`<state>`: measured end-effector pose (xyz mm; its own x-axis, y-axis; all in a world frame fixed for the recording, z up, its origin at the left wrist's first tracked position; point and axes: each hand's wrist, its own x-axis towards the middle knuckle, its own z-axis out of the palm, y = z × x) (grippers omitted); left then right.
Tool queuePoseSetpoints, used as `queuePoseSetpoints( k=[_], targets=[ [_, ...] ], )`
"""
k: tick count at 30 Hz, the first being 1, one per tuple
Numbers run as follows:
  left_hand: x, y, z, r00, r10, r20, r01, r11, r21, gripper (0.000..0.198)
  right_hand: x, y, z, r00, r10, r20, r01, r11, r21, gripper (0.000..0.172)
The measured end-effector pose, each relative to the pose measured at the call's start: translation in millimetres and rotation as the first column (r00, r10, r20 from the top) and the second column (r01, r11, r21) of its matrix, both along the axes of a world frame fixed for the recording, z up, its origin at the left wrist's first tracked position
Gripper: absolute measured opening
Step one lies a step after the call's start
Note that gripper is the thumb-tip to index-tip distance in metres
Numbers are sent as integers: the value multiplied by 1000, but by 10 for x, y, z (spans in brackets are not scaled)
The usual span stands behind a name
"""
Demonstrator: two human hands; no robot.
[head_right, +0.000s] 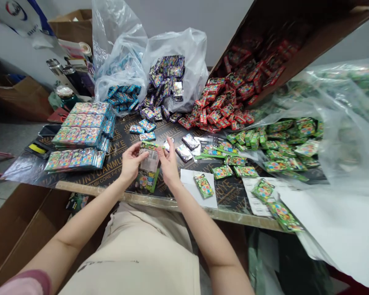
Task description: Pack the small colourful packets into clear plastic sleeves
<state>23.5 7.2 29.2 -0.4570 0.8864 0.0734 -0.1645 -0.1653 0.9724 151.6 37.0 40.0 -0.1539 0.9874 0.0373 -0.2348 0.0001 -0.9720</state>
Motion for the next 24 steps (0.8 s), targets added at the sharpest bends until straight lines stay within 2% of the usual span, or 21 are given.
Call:
queuePoseSetpoints(
  k=[2,5,9,13,15,16,18,20,22,24],
  targets=[
    [134,-53,-7,968,-11,251,16,1000,-18,45,-124,-17,17,991,-117,-70,108,987,-120,57],
    [248,-174,7,876,-67,477,87,996,-20,36,-161,-21,44,977,-193,-86,174,966,-191,45],
    [178,-196,85,812,-81,578,183,976,-120,28,-34,-61,103,979,-139,-151,107,973,-206,40],
    [70,-75,188,786,-114,608,310,923,-228,22,105,-86,162,961,-78,-266,-10,949,-314,45],
    [68,-36,233,810,-141,570,317,922,-222,23,144,-80,167,968,-52,-245,-36,940,-340,43],
    [77,-31,251,839,-143,526,284,938,-197,22,158,-76,160,976,-39,-215,-35,945,-326,38],
    [98,-48,273,919,-133,372,185,977,-109,14,186,-78,124,991,-18,-135,-16,970,-243,22],
    [98,-81,287,979,-133,154,138,990,-28,7,226,-92,67,998,-48,-45,44,995,-95,10],
    [65,-102,305,984,-171,-43,171,985,-10,9,280,-111,8,995,-94,22,92,994,53,11],
    [13,-93,330,960,-250,-125,244,968,-61,13,338,-120,-29,989,-129,71,118,983,141,14]
  ],
)
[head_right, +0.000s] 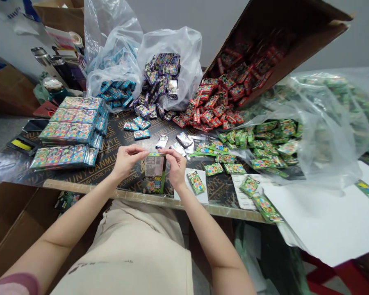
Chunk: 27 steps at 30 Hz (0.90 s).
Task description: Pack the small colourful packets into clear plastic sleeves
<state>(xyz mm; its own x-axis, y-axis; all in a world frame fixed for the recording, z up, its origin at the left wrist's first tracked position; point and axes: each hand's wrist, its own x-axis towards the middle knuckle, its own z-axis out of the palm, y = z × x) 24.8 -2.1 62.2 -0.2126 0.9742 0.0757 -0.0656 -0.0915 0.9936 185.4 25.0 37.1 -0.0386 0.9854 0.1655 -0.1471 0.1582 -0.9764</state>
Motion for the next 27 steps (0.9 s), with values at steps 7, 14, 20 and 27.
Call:
queuePoseSetpoints(
  k=[7,14,20,27],
  targets=[
    [-69,132,53,997,-76,34,79,990,-119,21,118,101,87,992,49,113,-44,998,-49,16],
    [-48,63,97,873,-64,-483,163,973,166,9,260,92,182,955,157,251,-165,986,12,22],
    [-16,69,118,677,-69,-733,378,887,266,10,671,168,121,835,241,495,-350,926,140,40],
    [0,64,118,609,-94,-788,419,881,219,18,1271,536,-584,399,10,917,-70,997,20,14]
  ],
)
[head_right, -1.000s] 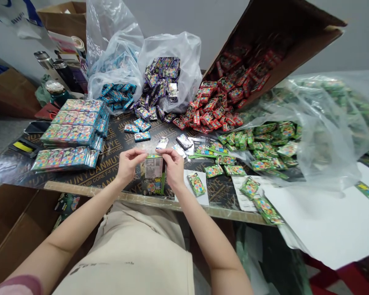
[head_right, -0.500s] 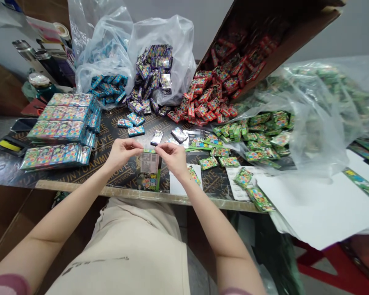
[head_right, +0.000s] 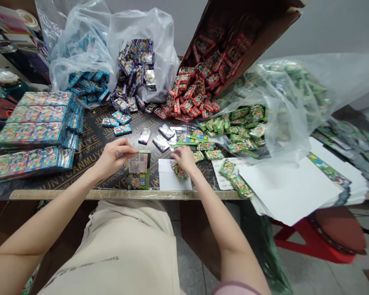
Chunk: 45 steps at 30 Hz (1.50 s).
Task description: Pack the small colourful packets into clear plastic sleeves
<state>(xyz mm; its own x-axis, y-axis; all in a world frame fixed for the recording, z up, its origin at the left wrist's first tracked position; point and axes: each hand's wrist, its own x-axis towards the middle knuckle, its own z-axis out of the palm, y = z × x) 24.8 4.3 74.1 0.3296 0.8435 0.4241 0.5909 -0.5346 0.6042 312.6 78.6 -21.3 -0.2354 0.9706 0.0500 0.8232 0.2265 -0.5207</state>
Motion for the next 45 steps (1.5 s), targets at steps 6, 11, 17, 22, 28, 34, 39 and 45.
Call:
queuePoseSetpoints(
  k=[6,11,17,22,28,34,39,45],
  targets=[
    [13,-15,-35,998,5,55,-5,1000,6,18,-49,-66,-194,998,26,52,-23,998,-52,9],
    [27,-24,-40,997,19,75,-20,1000,11,18,-98,-183,-186,999,39,2,-39,999,-22,11],
    [33,-36,-47,999,27,43,-28,999,23,18,7,-193,-109,994,50,-97,-56,996,-65,7],
    [61,-67,-49,998,55,18,-55,998,34,18,-138,-161,391,900,24,-435,7,998,69,13],
    [56,-76,-69,988,101,117,-108,993,56,7,-699,-323,1166,636,134,-760,-189,982,15,39],
    [56,-108,-31,986,67,153,-79,994,73,4,-1021,-365,1254,650,260,-714,-425,903,-58,39],
    [81,-105,-46,978,112,178,-128,989,79,11,-1063,-328,1192,678,275,-682,-447,891,-84,39],
    [149,-104,-113,985,147,86,-159,974,159,12,-1150,-317,1055,697,154,-700,-374,912,-171,41]
  ],
)
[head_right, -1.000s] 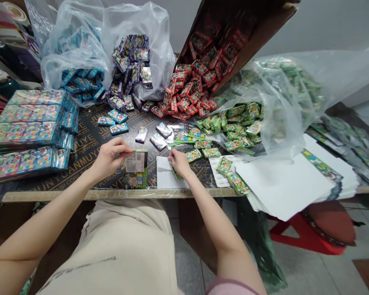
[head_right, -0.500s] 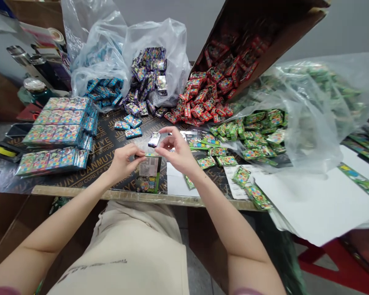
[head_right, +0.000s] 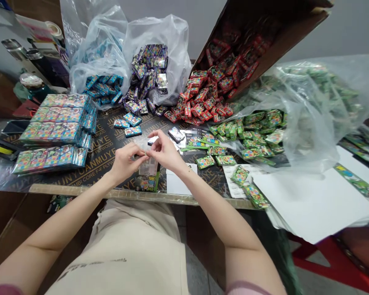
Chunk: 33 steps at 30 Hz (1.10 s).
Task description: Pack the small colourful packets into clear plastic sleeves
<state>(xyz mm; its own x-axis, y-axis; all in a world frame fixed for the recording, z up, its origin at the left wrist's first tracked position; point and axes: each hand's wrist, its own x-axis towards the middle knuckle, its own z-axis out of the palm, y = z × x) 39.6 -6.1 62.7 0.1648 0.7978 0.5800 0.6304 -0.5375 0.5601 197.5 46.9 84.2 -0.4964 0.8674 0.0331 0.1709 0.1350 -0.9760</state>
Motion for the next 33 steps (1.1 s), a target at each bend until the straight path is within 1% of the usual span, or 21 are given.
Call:
queuePoseSetpoints(
  k=[3,4,5,6,7,8,9,10,11,12,13,14,16,17,19,21,24,27,29,31,33],
  targets=[
    [-39,-16,-12,991,-17,-132,26,997,71,14,51,70,-133,997,-69,-38,63,986,-156,37],
    [-87,-17,-17,985,-12,-174,26,997,76,18,120,111,-179,994,-106,-29,100,982,-162,34],
    [-155,-15,-25,978,5,-208,9,998,65,22,216,157,-226,987,-160,6,160,981,-111,29],
    [-237,-9,-36,970,40,-238,-31,999,45,24,337,202,-277,969,-234,72,235,972,-1,25],
    [-328,-2,-49,959,89,-270,-88,996,17,24,474,241,-332,932,-323,165,301,942,147,21],
    [-418,6,-67,939,145,-312,-156,988,-10,25,617,272,-394,869,-406,282,324,899,296,15],
    [-499,12,-91,910,186,-370,-211,977,-27,29,754,291,-464,783,-465,414,296,863,410,11],
    [-563,16,-121,879,186,-439,-230,972,-48,39,876,300,-541,682,-488,545,234,852,469,7],
    [-605,19,-159,847,145,-512,-214,974,-78,51,976,299,-623,583,-472,661,165,866,472,6],
    [-624,23,-205,813,61,-579,-163,979,-126,63,1051,294,-708,505,-431,748,109,892,439,6],
    [-622,31,-259,775,-53,-630,-92,976,-196,72,1101,287,-790,453,-381,806,71,917,393,6],
    [-604,44,-317,733,-173,-658,-22,961,-276,76,1130,282,-867,428,-337,839,49,935,351,7],
    [-542,90,-434,654,-365,-662,70,901,-428,82,1145,279,-990,422,-287,860,37,953,300,7],
    [-509,122,-484,627,-428,-651,93,870,-483,84,1141,281,-1034,428,-273,861,34,957,287,7],
    [-453,192,-556,594,-488,-639,107,835,-539,85,1130,277,-1090,444,-264,856,22,959,284,7],
    [-416,254,-584,583,-495,-644,114,835,-539,84,1125,257,-1111,458,-270,847,6,954,300,8],
    [-391,312,-558,607,-520,-601,152,819,-554,75,1142,200,-1104,484,-272,832,-20,947,321,8],
    [-398,326,-468,709,-539,-455,173,758,-629,61,1183,153,-1082,520,-266,812,-36,943,332,10],
    [-410,310,-395,769,-523,-368,206,747,-632,65,1217,145,-1076,544,-266,796,-31,942,335,10],
    [-416,275,-353,754,-558,-346,275,747,-605,76,1248,158,-1090,563,-273,780,-16,940,340,9],
    [-410,232,-373,678,-615,-403,305,734,-607,85,1271,186,-1119,608,-285,741,31,941,337,9]
  ],
)
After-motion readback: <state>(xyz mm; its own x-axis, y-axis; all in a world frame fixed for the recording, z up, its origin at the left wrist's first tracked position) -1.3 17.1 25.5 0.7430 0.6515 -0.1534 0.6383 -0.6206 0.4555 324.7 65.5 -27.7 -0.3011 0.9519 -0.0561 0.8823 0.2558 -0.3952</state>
